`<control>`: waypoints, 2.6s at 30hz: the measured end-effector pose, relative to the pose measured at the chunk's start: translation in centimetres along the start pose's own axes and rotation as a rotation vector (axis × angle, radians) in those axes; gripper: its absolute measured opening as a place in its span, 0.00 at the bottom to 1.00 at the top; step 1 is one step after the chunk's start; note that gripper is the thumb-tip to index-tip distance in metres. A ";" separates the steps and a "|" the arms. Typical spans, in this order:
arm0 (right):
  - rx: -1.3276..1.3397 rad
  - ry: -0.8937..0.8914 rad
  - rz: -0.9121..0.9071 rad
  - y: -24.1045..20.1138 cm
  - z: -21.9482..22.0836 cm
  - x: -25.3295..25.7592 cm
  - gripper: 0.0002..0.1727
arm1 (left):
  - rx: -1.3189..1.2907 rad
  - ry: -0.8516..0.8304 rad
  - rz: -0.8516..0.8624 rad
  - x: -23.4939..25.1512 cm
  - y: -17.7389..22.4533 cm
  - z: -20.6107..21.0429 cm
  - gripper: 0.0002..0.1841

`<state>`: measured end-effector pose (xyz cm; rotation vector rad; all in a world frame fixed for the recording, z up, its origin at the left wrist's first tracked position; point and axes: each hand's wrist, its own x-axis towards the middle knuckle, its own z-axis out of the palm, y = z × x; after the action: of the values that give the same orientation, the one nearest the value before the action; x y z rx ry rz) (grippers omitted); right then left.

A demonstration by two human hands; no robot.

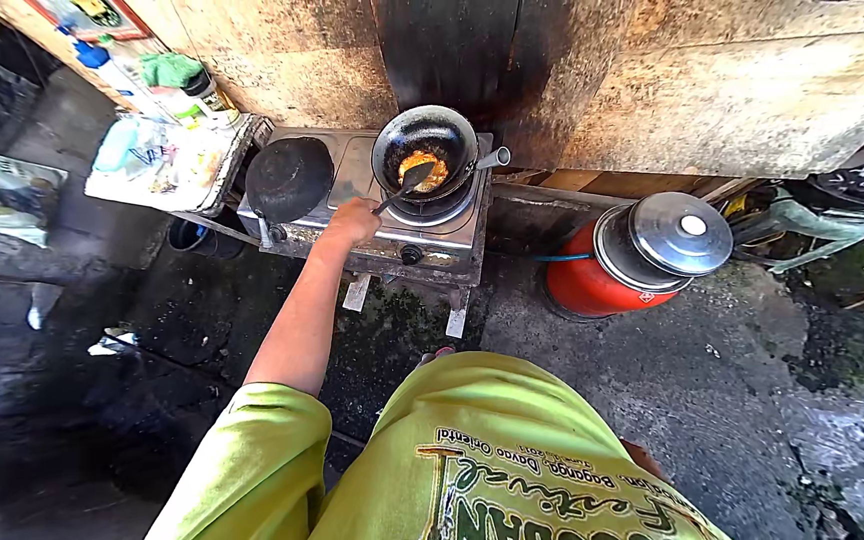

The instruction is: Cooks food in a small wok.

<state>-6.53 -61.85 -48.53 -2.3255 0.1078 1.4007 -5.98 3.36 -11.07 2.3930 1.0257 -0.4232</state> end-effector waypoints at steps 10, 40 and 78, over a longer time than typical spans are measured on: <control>-0.183 -0.079 -0.048 -11.0 -3.4 -6.8 0.24 | 0.228 0.032 -0.101 0.2 1.1 4.4 0.26; -0.451 0.131 -0.329 -59.8 9.7 -6.6 0.28 | 0.335 0.077 -0.097 -0.6 -1.9 -1.2 0.25; -0.053 -0.106 0.134 -8.8 -2.8 -10.7 0.27 | 0.693 0.075 -0.121 -2.8 6.2 -7.4 0.13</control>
<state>-7.05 -56.52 -35.40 -2.3180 0.2000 1.6076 -2.67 2.18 -1.66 2.9699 1.2044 -0.8519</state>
